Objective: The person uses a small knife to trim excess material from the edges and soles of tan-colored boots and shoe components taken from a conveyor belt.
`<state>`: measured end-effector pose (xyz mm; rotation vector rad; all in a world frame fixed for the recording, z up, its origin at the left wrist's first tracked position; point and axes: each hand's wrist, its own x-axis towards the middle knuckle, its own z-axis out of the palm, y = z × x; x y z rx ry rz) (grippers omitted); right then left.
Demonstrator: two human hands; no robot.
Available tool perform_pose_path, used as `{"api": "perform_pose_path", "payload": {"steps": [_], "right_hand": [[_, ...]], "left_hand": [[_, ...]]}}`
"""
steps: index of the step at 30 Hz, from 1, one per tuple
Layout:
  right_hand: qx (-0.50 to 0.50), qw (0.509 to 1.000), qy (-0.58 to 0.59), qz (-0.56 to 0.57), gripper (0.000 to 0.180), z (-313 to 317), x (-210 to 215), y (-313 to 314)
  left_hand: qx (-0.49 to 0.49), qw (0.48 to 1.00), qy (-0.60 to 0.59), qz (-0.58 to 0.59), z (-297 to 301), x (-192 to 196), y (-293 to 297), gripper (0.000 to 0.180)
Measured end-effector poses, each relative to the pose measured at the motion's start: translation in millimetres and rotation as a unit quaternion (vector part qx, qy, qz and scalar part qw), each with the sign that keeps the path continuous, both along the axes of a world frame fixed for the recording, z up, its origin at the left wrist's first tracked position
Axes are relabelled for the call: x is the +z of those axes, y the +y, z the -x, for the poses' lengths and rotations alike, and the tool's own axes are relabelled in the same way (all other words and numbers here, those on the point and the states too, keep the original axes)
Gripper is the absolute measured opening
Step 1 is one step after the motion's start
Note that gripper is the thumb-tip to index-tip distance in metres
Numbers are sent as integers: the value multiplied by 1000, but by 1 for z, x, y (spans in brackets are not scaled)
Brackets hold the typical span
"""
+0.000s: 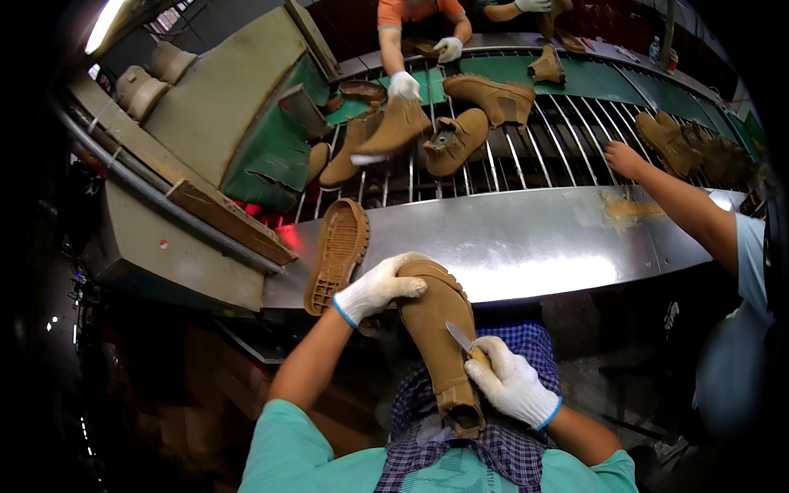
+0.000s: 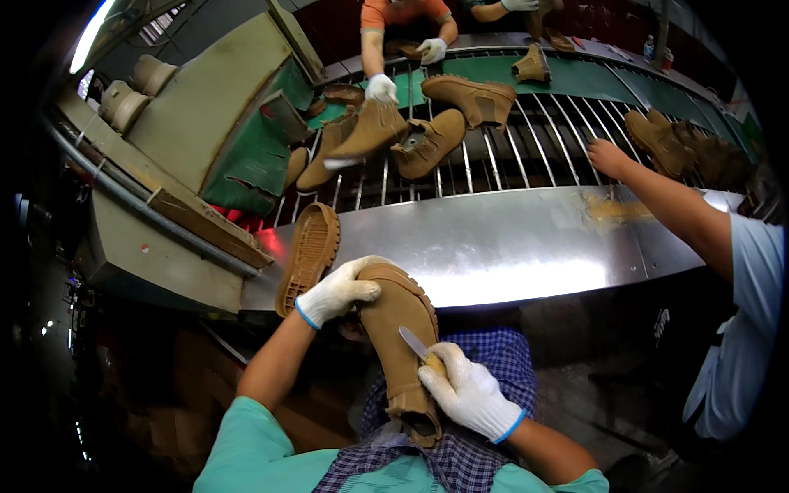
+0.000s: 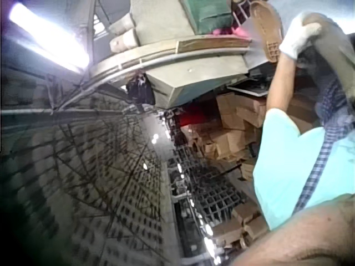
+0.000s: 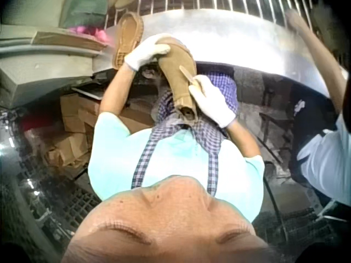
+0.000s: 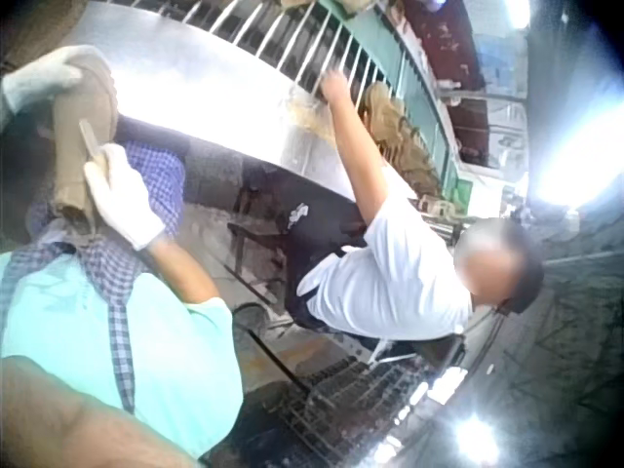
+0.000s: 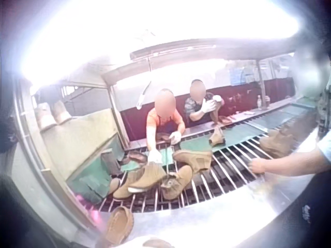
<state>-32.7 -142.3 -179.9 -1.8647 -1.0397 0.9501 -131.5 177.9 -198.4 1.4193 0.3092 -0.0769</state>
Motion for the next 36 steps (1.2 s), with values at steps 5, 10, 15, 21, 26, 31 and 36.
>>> {"api": "perform_pose_path", "payload": {"steps": [5,10,15,21,26,31,36], "right_hand": [[-40,988,141,56,51,-8,-14,-2],[-120,944,284,117,50,-16,-12,12],[-93,934,321,122,37,-33,-23,35],[-178,823,520,145,42,-38,-2,71],[-156,850,477,164,34,-35,-12,35],[-131,886,366,253,47,-37,-38,-19],[-205,970,64,110,37,-78,-41,-42]], "left_hand": [[-141,988,62,-23,-44,8,15,87],[-216,932,179,-230,-87,13,8,49],[-271,948,82,-143,-88,-6,20,54],[-268,956,77,-87,-81,-14,30,52],[-270,951,109,-104,-82,-7,30,42],[-329,928,67,-163,-94,2,27,26],[-354,823,-13,-444,-94,30,-19,36]]}}
